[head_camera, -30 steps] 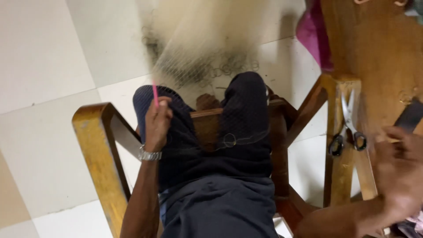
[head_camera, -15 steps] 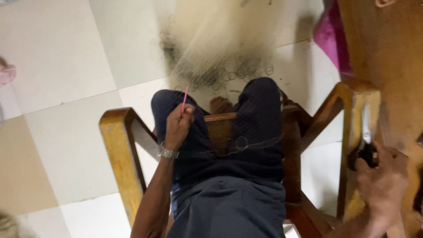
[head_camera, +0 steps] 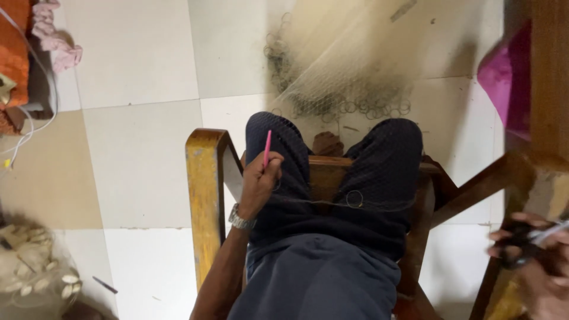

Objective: Repairing a fishing net using a shuttle and scissors

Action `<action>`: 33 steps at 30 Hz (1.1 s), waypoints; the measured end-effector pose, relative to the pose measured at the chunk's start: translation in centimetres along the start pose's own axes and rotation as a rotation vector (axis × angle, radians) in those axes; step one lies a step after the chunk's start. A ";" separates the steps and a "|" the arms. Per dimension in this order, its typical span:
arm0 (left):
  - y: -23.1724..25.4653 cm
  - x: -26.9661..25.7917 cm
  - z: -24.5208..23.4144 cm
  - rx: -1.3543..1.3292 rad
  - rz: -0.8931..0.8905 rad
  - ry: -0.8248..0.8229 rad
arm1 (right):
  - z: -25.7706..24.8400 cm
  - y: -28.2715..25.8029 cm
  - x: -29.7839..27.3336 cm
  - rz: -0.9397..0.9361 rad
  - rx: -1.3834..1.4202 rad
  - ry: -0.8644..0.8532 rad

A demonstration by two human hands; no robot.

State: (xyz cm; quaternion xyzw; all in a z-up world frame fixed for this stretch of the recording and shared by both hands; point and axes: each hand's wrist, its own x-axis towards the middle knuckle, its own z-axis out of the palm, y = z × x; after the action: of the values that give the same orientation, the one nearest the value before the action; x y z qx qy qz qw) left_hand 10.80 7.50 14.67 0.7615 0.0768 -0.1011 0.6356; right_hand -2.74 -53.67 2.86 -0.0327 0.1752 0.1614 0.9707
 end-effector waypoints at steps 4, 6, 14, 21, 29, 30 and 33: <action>0.4 1.0 0.7 0.247 0.062 0.010 | 18.6 24.3 5.3 -0.197 -1.237 0.268; 0.3 1.4 0.8 0.429 0.074 -0.019 | 18.6 28.5 8.8 -0.145 -1.117 0.158; 6.4 2.2 0.0 0.560 -0.178 -0.135 | 16.2 35.4 15.1 0.377 -0.966 -0.120; 3.0 2.0 0.2 0.448 -0.200 -0.143 | 16.9 35.4 16.4 0.368 -0.865 -0.164; 2.7 2.3 -0.2 0.442 -0.193 -0.183 | 15.3 32.2 10.7 0.339 -0.874 -0.128; 2.8 2.3 0.0 0.442 -0.182 -0.190 | 16.1 32.7 11.9 0.326 -0.878 -0.128; 3.3 2.1 0.2 0.481 -0.187 -0.199 | 17.0 34.2 14.8 0.422 -0.865 -0.282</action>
State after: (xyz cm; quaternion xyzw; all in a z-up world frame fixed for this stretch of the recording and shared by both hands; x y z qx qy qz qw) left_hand 13.60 6.69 17.29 0.8664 0.0577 -0.2488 0.4290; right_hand 4.91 -14.84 13.36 -0.3738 -0.0382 0.4150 0.8286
